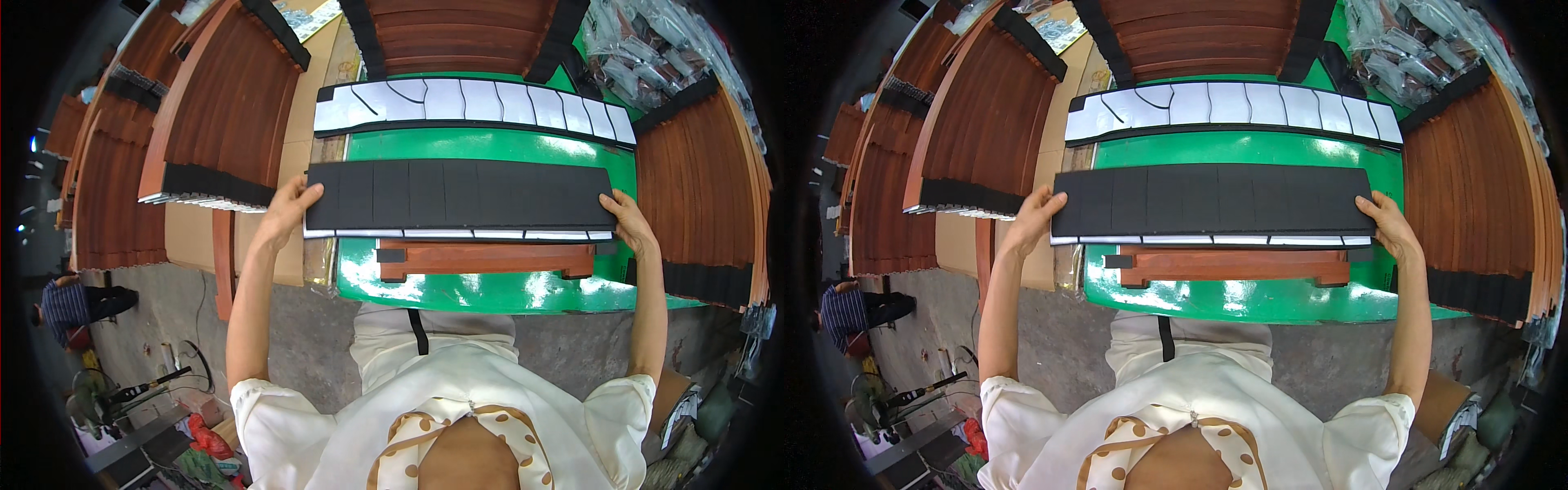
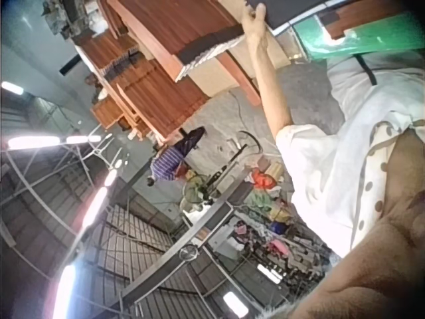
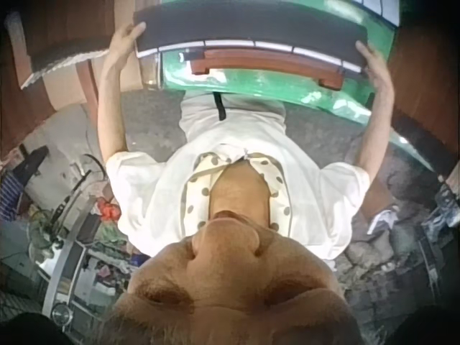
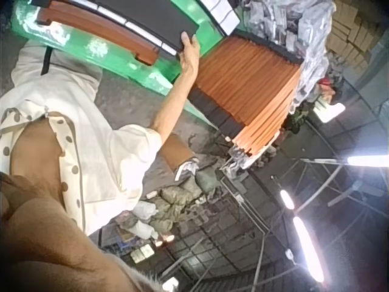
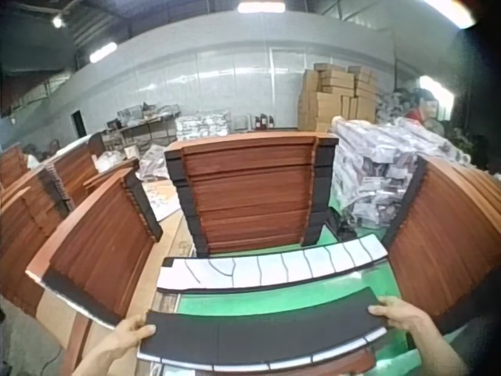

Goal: Applying protective foam strips and stacking finished wooden furniture panels in an assembly factory.

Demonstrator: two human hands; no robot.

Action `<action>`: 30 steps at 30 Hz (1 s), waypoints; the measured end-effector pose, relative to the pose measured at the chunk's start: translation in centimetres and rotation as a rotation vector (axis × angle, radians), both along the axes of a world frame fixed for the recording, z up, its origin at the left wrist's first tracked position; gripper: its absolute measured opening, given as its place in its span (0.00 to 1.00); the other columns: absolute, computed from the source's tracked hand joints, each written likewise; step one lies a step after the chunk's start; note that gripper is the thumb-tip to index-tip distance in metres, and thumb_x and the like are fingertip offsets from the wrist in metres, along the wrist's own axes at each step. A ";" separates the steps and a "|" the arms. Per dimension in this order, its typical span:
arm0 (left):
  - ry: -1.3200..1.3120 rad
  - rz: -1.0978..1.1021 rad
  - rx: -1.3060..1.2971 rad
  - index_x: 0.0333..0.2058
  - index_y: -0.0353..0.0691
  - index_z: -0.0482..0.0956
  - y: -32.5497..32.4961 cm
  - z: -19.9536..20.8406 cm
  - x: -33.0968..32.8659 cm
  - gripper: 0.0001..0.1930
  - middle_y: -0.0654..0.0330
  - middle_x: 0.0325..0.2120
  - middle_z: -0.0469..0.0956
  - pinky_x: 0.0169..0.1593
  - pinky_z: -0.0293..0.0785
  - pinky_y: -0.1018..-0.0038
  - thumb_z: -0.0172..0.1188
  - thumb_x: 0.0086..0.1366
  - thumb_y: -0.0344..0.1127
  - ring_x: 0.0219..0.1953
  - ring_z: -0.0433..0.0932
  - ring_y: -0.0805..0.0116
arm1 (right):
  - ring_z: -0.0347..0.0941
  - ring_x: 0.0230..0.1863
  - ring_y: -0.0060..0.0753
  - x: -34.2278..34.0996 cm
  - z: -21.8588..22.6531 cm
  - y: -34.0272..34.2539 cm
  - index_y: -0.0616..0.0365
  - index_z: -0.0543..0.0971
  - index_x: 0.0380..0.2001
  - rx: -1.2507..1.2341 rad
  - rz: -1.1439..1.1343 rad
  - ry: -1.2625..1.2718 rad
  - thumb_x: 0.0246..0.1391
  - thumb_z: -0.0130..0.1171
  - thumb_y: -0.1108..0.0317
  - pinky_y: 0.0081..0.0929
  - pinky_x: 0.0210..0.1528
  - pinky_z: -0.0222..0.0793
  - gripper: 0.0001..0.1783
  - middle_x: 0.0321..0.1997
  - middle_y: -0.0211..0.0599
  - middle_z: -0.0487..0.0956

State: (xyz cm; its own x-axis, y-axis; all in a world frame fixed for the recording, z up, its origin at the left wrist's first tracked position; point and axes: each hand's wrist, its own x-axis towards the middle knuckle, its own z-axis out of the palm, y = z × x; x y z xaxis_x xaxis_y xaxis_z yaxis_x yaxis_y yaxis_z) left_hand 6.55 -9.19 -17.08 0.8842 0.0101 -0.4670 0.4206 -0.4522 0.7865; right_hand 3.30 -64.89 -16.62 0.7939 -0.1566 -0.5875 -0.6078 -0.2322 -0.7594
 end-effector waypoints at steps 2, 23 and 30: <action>-0.103 0.128 -0.308 0.43 0.35 0.72 -0.2 0.4 0.8 0.12 0.58 0.34 0.77 0.41 0.70 0.76 0.57 0.63 0.33 0.36 0.74 0.74 | 0.72 0.47 0.28 0.2 -0.6 -0.7 0.68 0.66 0.51 0.151 -0.019 -0.134 0.57 0.57 0.60 0.23 0.48 0.70 0.26 0.48 0.42 0.74; -0.258 -0.061 0.375 0.47 0.30 0.69 -1.3 -2.4 1.5 0.25 0.42 0.38 0.74 0.41 0.73 0.66 0.63 0.57 0.43 0.38 0.77 0.56 | 0.71 0.38 0.24 1.2 -2.1 -0.4 0.58 0.75 0.42 -0.292 0.001 -0.103 0.53 0.60 0.59 0.21 0.43 0.66 0.17 0.36 0.34 0.75; -0.234 0.116 0.037 0.48 0.27 0.65 -2.5 -3.0 1.5 0.27 0.49 0.31 0.79 0.34 0.75 0.74 0.66 0.54 0.32 0.31 0.79 0.66 | 0.72 0.37 0.20 1.8 -2.9 -0.6 0.63 0.73 0.43 0.012 -0.134 -0.378 0.54 0.60 0.65 0.19 0.44 0.67 0.16 0.34 0.32 0.77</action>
